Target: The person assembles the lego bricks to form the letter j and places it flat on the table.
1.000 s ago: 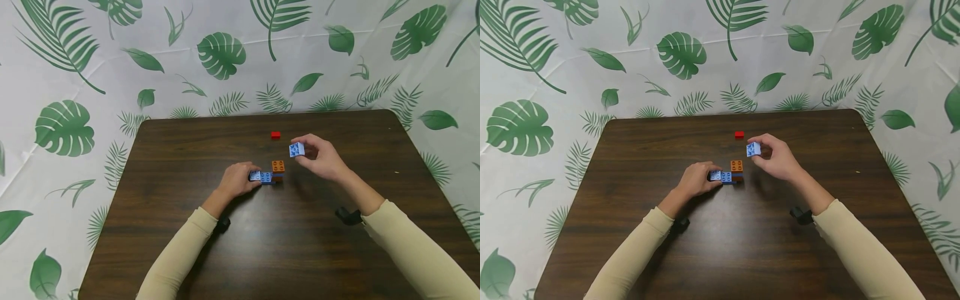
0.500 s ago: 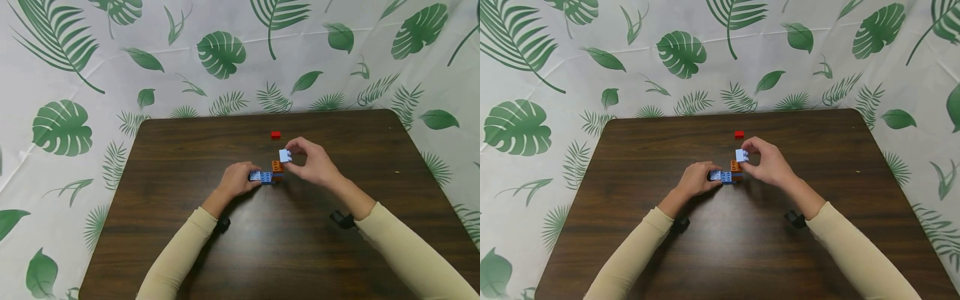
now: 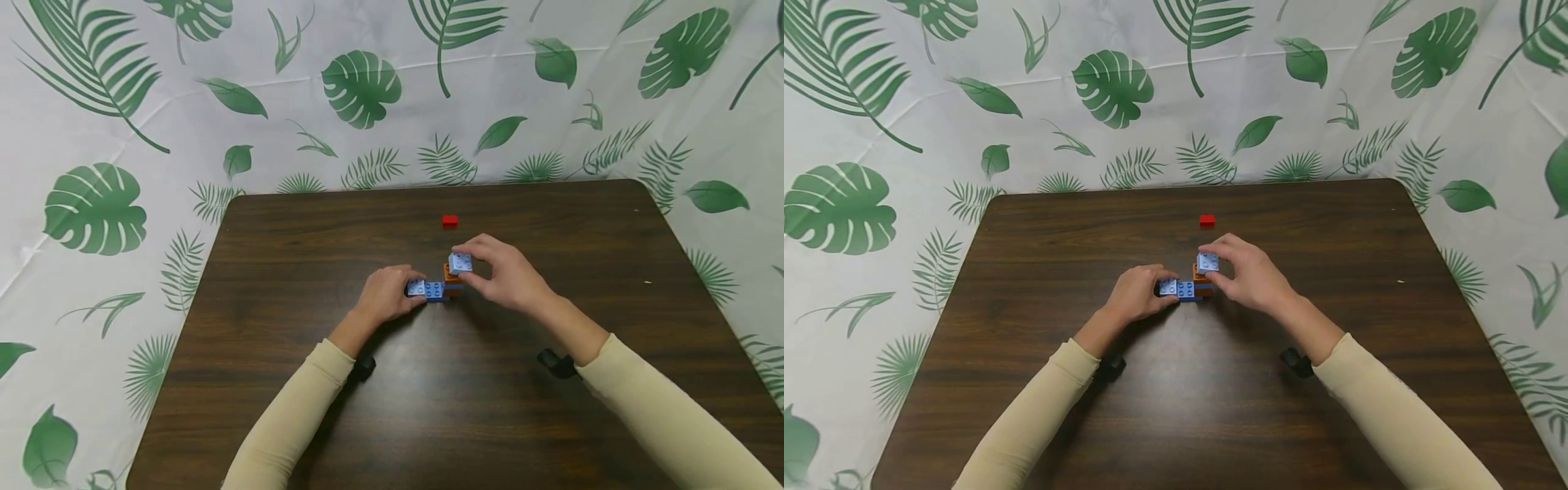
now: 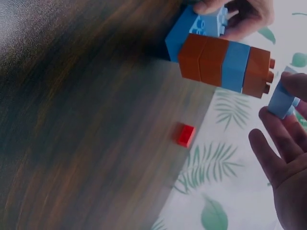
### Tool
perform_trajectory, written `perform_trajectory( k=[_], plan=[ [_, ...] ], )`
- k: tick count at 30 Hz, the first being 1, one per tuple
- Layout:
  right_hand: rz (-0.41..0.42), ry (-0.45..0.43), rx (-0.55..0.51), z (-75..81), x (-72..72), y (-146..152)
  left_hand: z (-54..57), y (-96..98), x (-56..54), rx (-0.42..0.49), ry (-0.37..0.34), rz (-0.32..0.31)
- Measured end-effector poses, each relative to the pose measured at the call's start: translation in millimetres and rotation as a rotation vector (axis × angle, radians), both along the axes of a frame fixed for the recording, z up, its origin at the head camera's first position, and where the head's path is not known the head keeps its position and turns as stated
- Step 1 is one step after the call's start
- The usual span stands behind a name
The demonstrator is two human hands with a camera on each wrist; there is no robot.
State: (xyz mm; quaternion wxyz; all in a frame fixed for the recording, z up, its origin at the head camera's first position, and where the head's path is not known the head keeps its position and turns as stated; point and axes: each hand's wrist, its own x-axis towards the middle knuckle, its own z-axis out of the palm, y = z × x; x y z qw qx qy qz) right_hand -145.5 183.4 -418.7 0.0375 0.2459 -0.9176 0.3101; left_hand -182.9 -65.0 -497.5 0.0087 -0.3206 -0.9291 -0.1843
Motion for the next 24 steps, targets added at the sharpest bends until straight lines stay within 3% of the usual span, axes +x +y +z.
perform_trajectory(
  k=[10, 24],
  plan=[
    [0.023, 0.022, 0.094, -1.7, 1.9, -7.7, 0.4, -0.1, 0.4, 0.014, 0.004, -0.001],
    [0.037, 0.107, 0.116, -1.6, 3.3, -8.7, 1.7, 0.1, -0.1, 0.010, -0.010, 0.000]
  ],
)
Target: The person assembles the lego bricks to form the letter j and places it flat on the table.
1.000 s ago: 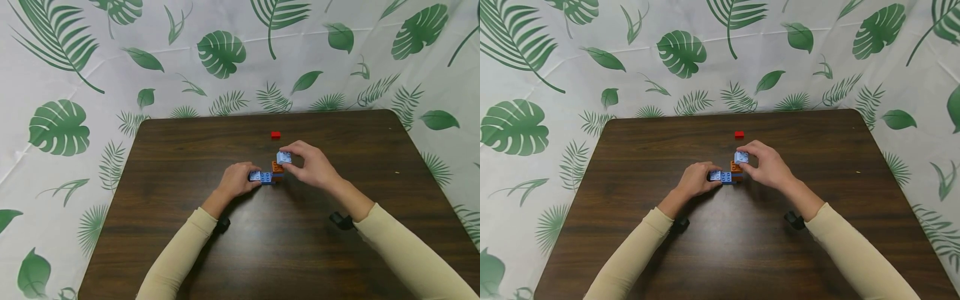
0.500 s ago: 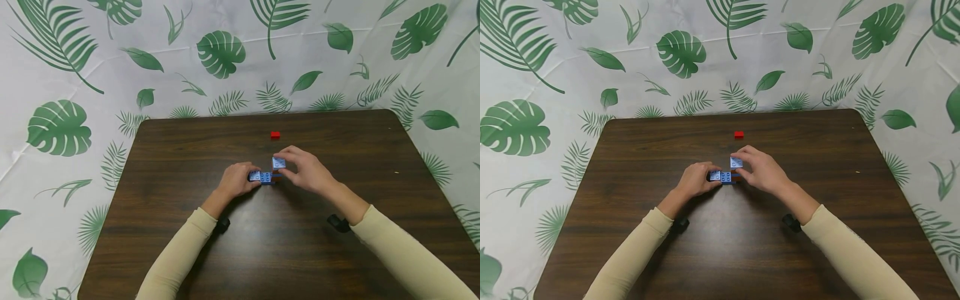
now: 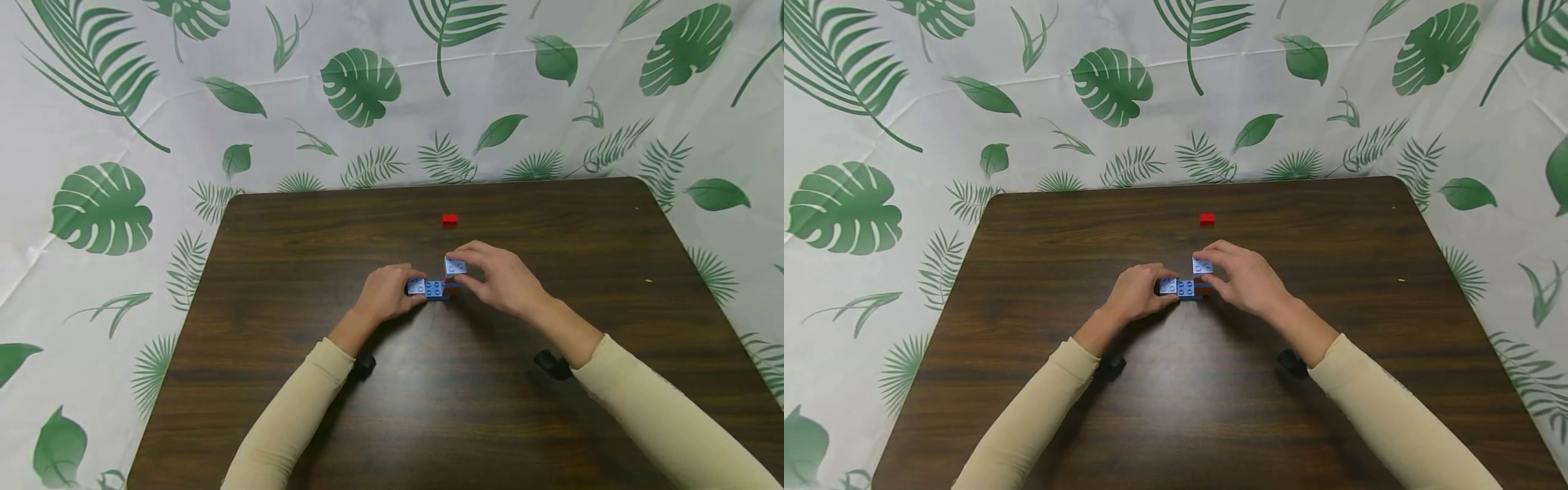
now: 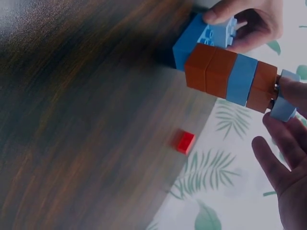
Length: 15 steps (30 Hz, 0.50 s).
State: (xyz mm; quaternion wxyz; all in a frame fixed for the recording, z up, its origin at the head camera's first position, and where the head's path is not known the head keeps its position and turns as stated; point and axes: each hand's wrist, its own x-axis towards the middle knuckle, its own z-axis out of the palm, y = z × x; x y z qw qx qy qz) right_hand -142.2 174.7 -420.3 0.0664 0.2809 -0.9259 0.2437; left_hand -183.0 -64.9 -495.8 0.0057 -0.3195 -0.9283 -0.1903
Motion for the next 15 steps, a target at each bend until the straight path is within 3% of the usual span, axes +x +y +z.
perform_trajectory(
  k=[15],
  plan=[
    [-0.026, -0.056, -0.002, 3.3, -3.4, -2.9, 2.2, -1.4, -1.8, -0.008, 0.006, -0.006]
  ],
)
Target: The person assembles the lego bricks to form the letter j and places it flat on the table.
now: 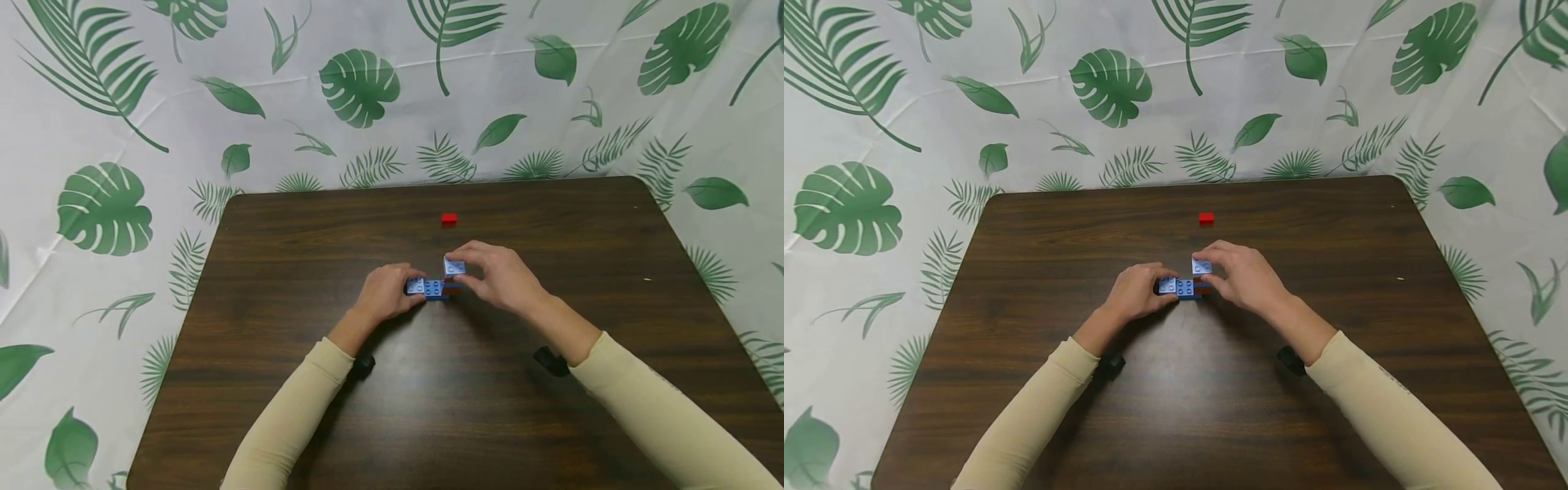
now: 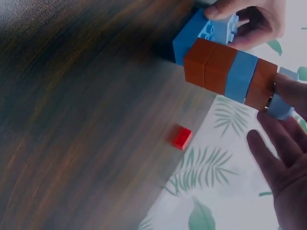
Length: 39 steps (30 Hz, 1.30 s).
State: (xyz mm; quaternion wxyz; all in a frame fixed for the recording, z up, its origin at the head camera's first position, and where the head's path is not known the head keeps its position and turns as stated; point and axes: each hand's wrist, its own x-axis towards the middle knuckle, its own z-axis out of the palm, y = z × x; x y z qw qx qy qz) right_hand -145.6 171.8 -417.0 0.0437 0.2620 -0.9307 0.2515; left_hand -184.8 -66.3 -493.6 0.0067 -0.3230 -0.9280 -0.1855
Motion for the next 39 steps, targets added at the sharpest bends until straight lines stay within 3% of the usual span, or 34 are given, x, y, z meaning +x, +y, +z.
perform_trajectory(
  k=[13, 25, 29, 33, 39],
  plan=[
    [-0.035, -0.043, 0.043, 1.8, -2.1, -1.7, -0.2, -0.8, -0.1, 0.000, 0.012, 0.005],
    [-0.018, -0.074, -0.078, -9.5, -0.4, 2.6, 0.0, -0.3, 0.9, 0.007, -0.010, 0.001],
    [-0.018, -0.180, -0.173, -21.0, -3.1, 3.9, -0.9, -1.7, -0.9, 0.031, -0.024, -0.003],
    [-0.067, -0.304, -0.234, -35.3, -6.7, 5.8, -2.2, -3.7, -3.0, 0.033, -0.054, -0.002],
    [-0.129, -0.418, -0.309, -54.8, -10.3, 10.5, 0.1, -8.7, -2.4, 0.042, -0.067, -0.017]
  ],
)
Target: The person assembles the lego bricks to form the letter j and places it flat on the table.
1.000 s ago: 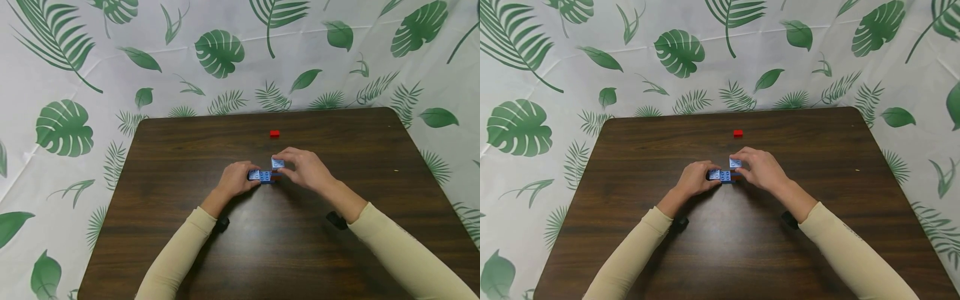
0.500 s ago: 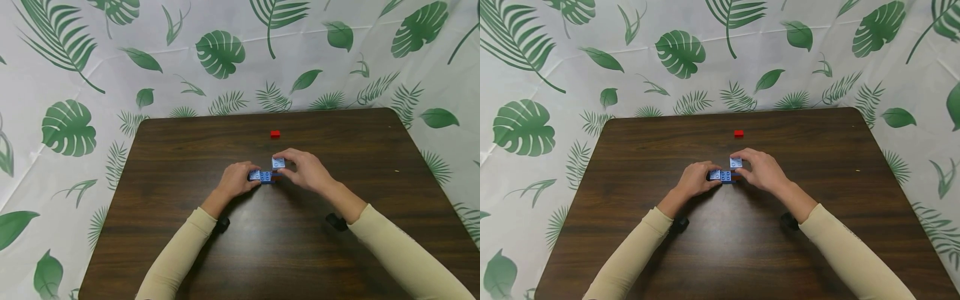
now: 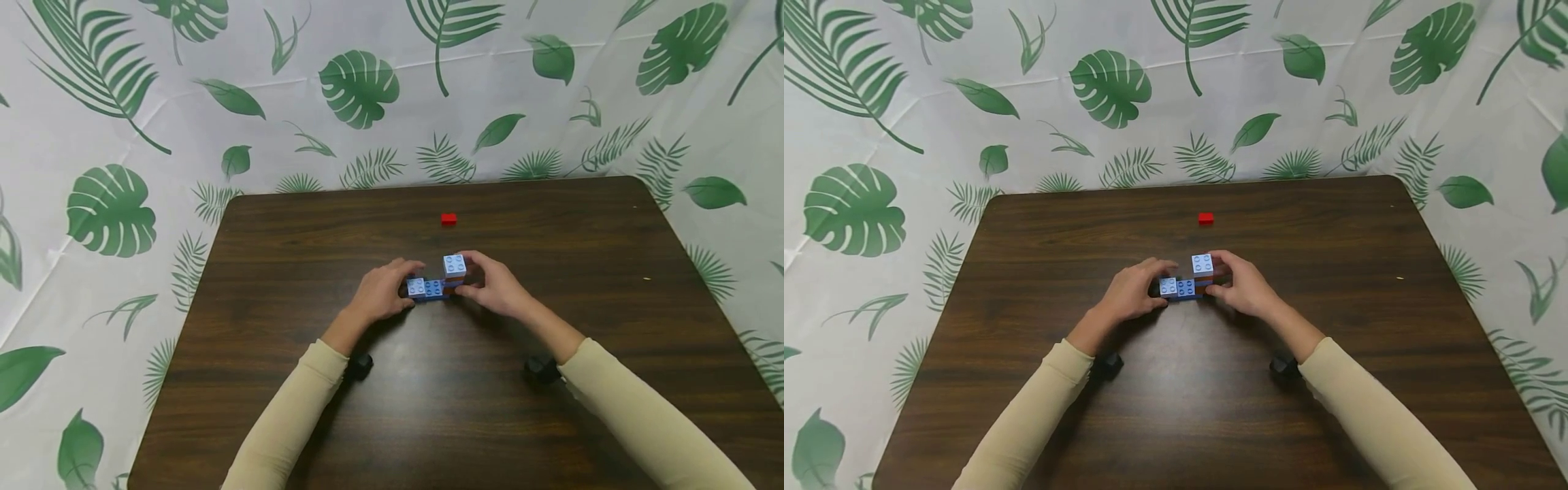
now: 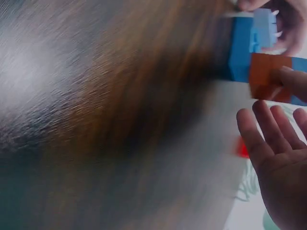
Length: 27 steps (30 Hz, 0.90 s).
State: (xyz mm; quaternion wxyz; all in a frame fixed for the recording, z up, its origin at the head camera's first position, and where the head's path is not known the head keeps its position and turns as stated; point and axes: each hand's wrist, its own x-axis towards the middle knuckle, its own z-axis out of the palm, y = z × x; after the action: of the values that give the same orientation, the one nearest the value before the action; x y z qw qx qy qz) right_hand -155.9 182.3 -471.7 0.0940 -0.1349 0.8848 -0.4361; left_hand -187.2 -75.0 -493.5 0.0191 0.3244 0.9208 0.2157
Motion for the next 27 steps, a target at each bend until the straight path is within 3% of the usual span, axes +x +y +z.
perform_trajectory(
  k=[10, 18, 27],
  plan=[
    [-0.085, -0.029, -0.051, -12.1, -9.0, 3.1, 1.5, -3.1, -5.4, 0.036, 0.039, 0.003],
    [-0.157, -0.141, -0.176, -15.3, -21.5, 6.7, 6.0, 1.1, -14.8, 0.026, 0.034, 0.010],
    [-0.201, -0.218, -0.139, -20.3, -31.0, 8.3, -0.1, 10.6, -20.7, -0.021, 0.073, 0.054]
  ],
)
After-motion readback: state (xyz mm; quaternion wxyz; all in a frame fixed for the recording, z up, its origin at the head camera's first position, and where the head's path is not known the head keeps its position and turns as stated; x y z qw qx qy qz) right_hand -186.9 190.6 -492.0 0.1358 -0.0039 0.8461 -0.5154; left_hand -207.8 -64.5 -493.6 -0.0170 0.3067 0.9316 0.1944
